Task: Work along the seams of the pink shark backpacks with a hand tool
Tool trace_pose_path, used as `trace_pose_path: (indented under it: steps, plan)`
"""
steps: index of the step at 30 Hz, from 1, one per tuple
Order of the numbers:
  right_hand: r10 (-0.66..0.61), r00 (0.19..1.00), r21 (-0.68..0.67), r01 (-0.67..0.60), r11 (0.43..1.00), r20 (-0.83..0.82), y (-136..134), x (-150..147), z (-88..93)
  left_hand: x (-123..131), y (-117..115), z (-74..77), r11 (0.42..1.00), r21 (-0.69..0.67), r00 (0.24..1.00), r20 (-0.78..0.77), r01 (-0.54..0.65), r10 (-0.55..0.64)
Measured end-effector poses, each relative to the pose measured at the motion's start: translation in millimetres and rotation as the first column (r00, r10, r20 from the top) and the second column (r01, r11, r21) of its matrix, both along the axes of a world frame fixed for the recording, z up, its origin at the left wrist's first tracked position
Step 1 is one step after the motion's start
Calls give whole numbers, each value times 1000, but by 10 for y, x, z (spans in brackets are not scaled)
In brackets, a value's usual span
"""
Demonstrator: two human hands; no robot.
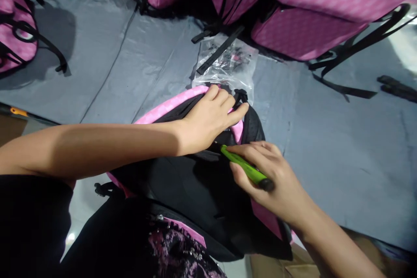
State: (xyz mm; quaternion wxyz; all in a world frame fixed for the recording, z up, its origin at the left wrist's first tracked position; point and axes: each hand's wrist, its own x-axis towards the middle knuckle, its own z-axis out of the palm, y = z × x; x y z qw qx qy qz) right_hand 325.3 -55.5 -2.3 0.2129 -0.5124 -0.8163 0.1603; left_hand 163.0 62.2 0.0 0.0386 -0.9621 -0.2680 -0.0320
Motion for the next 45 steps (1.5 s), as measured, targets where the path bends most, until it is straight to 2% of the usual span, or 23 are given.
trace_pose_path:
  steps: [2, 3, 5, 7, 9, 11, 13, 15, 19, 23, 26, 29, 31, 33, 35, 37, 40, 43, 45]
  plan:
    - [-63, 994, 52, 68, 996, -92, -132, 66, -54, 3, 15, -5, 999, -34, 1000, 13, 1, 0]
    - [-146, 979, 93, 160, 983, -145, -181, 90, -87, 7, 23, -10, 999, -49, 1000, 17, 0, 1]
    - [-356, 911, 185, 394, 900, -208, -197, 101, -155, 20, 37, -24, 997, -71, 1000, 25, 2, 0]
    - [-477, 866, 262, 501, 825, -153, -76, 58, -224, 39, 47, -38, 998, -70, 1000, 28, -1, 3]
    - [-471, 882, 253, 457, 853, -8, 142, -21, -291, 59, 55, -48, 999, -39, 999, 25, -28, 29]
    - [-448, 887, 172, 427, 888, 111, 368, -111, -352, 69, 71, -55, 997, 7, 997, -6, -75, 75]
    - [-469, 864, 124, 453, 883, 184, 516, -188, -400, 59, 104, -60, 994, 31, 993, -45, -108, 109]
    - [-487, 845, 120, 472, 873, 219, 559, -235, -436, 27, 153, -64, 997, 9, 995, -57, -78, 78]
    - [-498, 847, 146, 478, 866, 188, 483, -250, -481, -41, 218, -41, 999, -48, 998, -57, 15, -18]
    - [-514, 837, 159, 490, 857, 187, 485, -251, -518, -29, 171, 45, 998, -28, 986, -162, -56, 50]
    - [-498, 849, 172, 471, 865, 177, 494, -234, -500, -24, 124, 108, 998, 4, 973, -221, -64, 63]
    - [-450, 889, 240, 421, 875, 85, 348, -158, -405, -49, 103, 127, 998, 28, 975, -212, -56, 61]
    - [-396, 916, 251, 400, 881, -69, 160, -73, -304, -67, 99, 114, 998, 32, 980, -188, -60, 65]
    - [-321, 909, 172, 372, 912, -264, -36, 28, -195, -76, 95, 92, 997, 35, 984, -165, -64, 69]
    - [-262, 900, 42, 294, 955, -350, -163, 121, -108, -75, 91, 69, 997, 46, 986, -150, -66, 73]
    - [-227, 916, -46, 225, 973, -330, -168, 177, -60, -70, 86, 53, 996, 59, 986, -150, -69, 77]
    - [-176, 934, -147, 135, 980, -310, 25, 175, -44, -62, 72, 55, 993, 86, 982, -164, -82, 95]
    - [-142, 955, -320, 54, 946, -260, 249, 125, -24, -59, 52, 76, 989, 112, 975, -184, -101, 120]
    - [-97, 979, -364, 27, 931, -178, 311, 98, 2, -57, 41, 84, 987, 123, 975, -184, -107, 129]
